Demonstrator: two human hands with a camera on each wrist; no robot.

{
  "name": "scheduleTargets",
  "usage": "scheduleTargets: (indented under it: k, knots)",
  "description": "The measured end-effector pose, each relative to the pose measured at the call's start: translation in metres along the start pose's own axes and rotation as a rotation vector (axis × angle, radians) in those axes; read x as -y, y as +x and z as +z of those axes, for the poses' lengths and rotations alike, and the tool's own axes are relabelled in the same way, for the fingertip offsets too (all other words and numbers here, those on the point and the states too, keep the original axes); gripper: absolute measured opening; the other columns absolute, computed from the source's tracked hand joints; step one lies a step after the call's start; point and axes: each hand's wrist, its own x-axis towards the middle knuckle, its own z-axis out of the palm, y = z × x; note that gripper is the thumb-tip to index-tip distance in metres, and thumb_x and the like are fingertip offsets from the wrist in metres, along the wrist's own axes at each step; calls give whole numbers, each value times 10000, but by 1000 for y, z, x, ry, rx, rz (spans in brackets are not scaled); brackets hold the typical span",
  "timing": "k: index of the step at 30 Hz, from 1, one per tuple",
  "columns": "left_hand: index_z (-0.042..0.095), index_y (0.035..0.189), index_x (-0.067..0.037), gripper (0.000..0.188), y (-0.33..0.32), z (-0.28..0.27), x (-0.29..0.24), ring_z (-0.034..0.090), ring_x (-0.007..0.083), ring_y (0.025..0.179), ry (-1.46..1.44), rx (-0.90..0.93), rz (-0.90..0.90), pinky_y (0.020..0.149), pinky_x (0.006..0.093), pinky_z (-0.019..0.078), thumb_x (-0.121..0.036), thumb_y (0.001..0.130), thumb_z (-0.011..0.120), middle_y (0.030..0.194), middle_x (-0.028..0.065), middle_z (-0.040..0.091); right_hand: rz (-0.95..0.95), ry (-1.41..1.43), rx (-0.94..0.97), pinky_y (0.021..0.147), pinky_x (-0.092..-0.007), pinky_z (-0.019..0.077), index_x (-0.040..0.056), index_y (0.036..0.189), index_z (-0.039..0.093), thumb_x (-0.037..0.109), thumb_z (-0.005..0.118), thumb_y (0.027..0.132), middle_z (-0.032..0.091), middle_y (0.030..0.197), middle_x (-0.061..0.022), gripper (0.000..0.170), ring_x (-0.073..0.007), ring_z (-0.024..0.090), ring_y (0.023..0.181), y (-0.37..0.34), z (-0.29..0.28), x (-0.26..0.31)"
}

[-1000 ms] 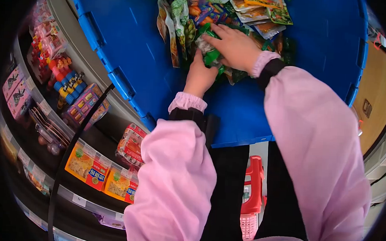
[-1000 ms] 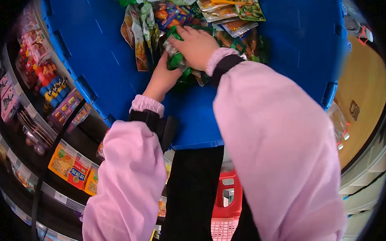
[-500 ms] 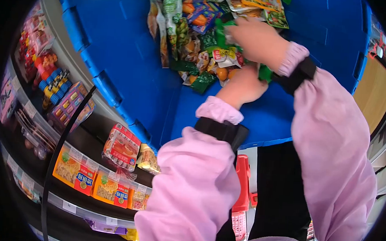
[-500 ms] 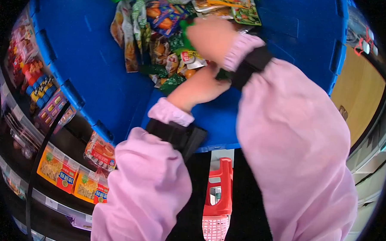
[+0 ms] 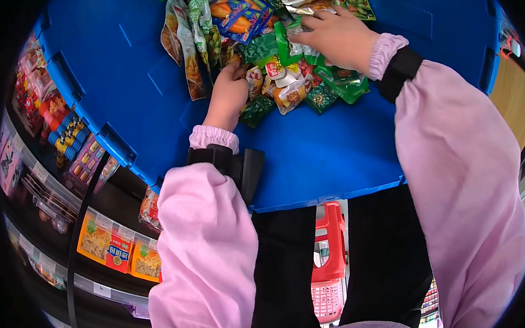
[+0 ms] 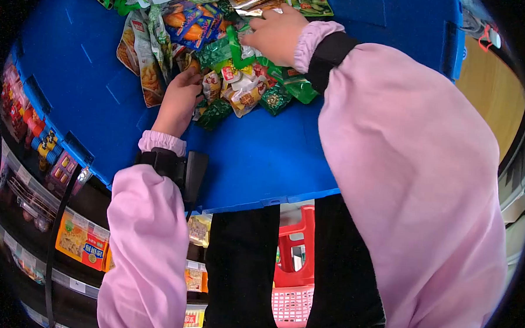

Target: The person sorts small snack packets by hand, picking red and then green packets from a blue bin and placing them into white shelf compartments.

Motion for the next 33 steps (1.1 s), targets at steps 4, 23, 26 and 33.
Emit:
scheduleTargets:
  k: [4, 23, 26, 33]
  knots:
    - [326, 1269, 38, 568, 7, -2, -2, 466, 231, 1050, -27, 38, -34, 848, 283, 382, 51, 708, 411, 1233, 163, 431, 57, 23, 150, 918, -414, 353, 219, 1168, 507, 34, 577, 701, 520, 1046, -46, 507, -243, 490, 1042, -1, -9, -7]
    - [361, 1214, 89, 457, 8, 15, -28, 540, 175, 909, 85, -80, 195, 761, 271, 451, -56, 801, 493, 1021, 131, 532, 67, 271, -5, 689, -388, 455, 99, 906, 601, 73, 601, 671, 556, 840, -129, 237, -299, 569, 829, 21, -15, -22]
    - [462, 1075, 35, 318, 21, 33, -43, 532, 161, 776, -395, -189, 47, 688, 268, 442, -76, 782, 517, 924, 78, 555, 120, 126, -471, 792, -381, 432, 77, 984, 537, 123, 652, 633, 520, 976, -96, 372, -255, 519, 960, 29, 0, -17]
    - [473, 1024, -43, 260, 31, 43, -53, 507, 198, 858, -1000, -205, -65, 792, 341, 408, -103, 797, 585, 985, 55, 515, 144, 12, -736, 833, -338, 400, 114, 1062, 527, 153, 572, 700, 505, 1043, -15, 367, -193, 463, 1033, 50, 27, -29]
